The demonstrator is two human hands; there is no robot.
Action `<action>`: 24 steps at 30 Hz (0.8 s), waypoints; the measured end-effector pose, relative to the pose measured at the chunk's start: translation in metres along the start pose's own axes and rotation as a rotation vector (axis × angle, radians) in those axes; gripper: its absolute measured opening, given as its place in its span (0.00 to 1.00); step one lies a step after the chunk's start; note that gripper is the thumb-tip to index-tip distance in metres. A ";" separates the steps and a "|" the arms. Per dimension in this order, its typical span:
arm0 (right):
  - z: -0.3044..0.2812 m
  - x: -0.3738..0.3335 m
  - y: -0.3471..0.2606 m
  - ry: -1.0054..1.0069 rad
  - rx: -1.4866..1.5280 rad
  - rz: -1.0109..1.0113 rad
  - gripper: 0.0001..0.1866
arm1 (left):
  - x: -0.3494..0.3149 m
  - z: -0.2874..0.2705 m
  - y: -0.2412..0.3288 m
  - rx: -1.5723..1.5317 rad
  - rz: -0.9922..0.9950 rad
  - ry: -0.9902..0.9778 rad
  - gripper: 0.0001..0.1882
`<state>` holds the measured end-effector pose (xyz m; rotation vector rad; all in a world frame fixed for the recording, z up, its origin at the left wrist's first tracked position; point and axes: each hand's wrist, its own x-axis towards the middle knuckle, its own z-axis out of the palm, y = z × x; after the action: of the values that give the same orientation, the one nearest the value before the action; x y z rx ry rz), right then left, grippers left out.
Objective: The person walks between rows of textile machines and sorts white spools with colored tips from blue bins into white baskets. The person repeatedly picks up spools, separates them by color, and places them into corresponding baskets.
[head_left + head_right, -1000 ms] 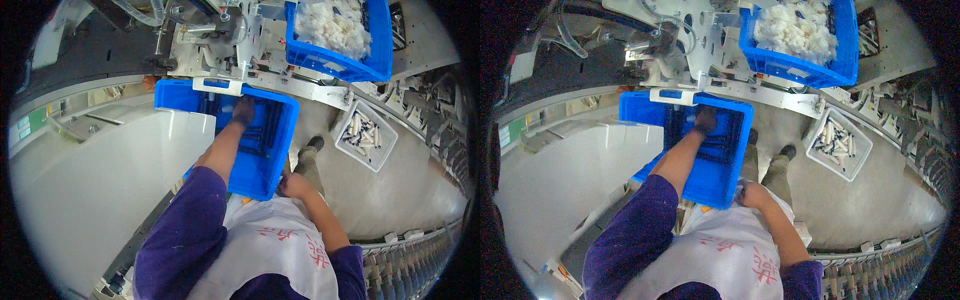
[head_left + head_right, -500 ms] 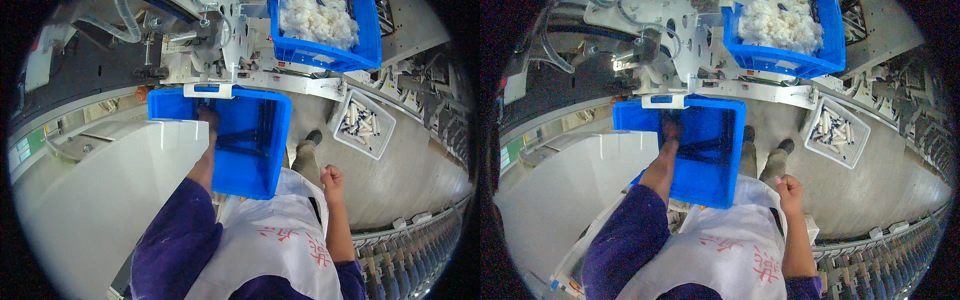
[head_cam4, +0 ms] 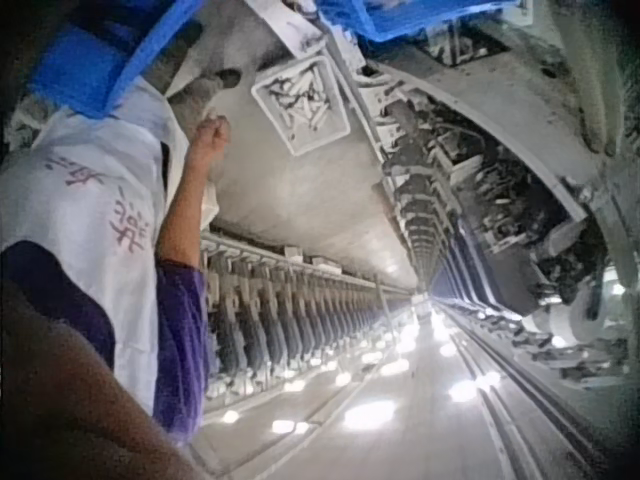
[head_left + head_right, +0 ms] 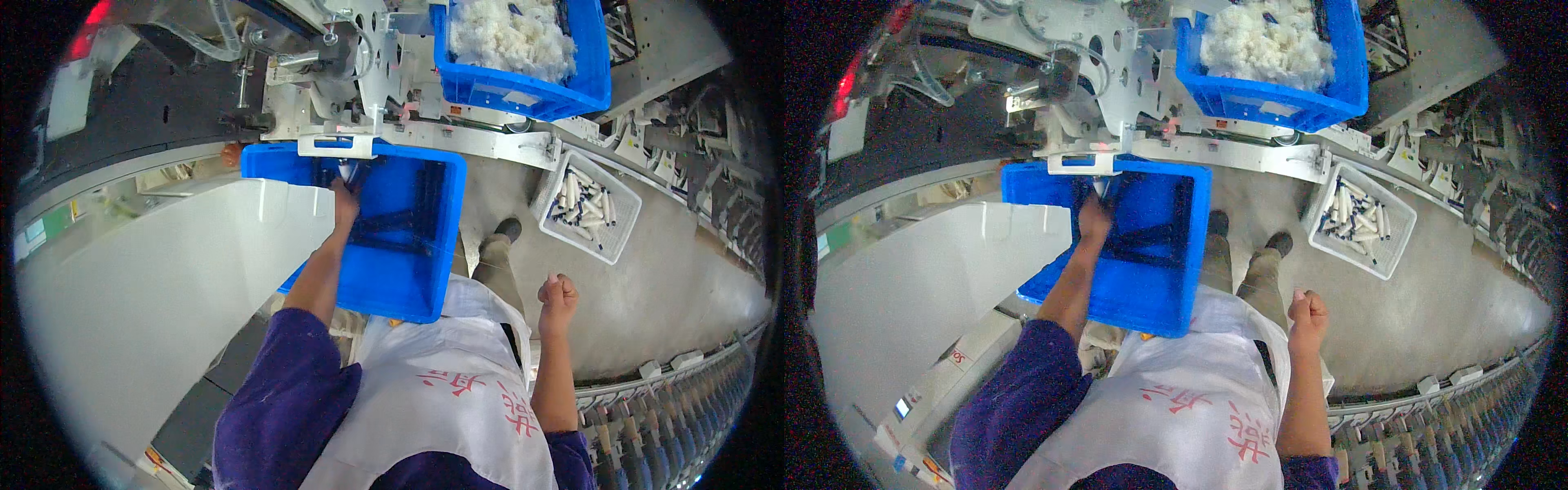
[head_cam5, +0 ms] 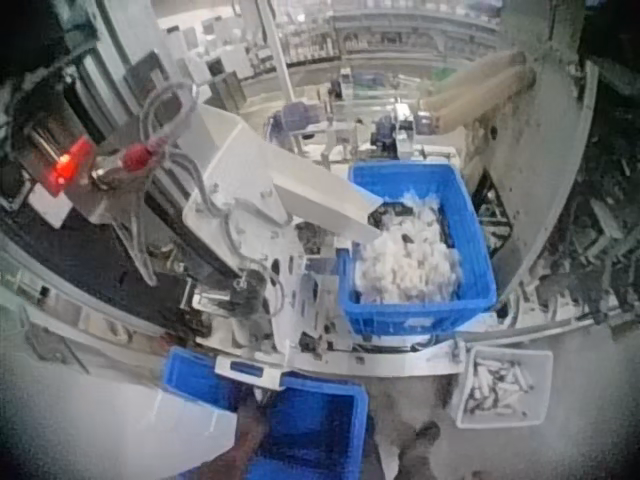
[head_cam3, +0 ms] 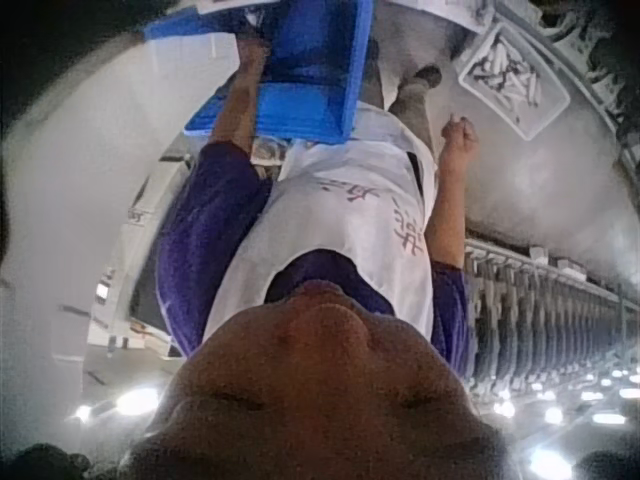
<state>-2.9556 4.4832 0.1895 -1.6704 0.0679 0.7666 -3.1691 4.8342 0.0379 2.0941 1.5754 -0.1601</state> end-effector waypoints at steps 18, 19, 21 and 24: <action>-0.017 0.003 -0.028 -0.629 0.166 0.157 0.36 | -0.190 -0.024 0.271 -1.368 -0.270 -1.090 0.14; -0.029 0.003 -0.026 -0.641 0.119 0.214 0.37 | -0.197 -0.014 0.280 -1.269 -0.161 -1.074 0.16; -0.059 0.005 -0.021 -0.621 0.233 0.358 0.36 | -0.208 0.003 0.289 -1.041 0.063 -0.990 0.20; -0.126 0.012 -0.012 -0.587 0.224 0.384 0.22 | -0.213 0.019 0.292 -0.723 0.348 -0.746 0.23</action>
<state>-2.8849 4.3775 0.1998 -1.1803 0.0592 1.4591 -2.9637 4.5839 0.1988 1.4389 0.6632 -0.1835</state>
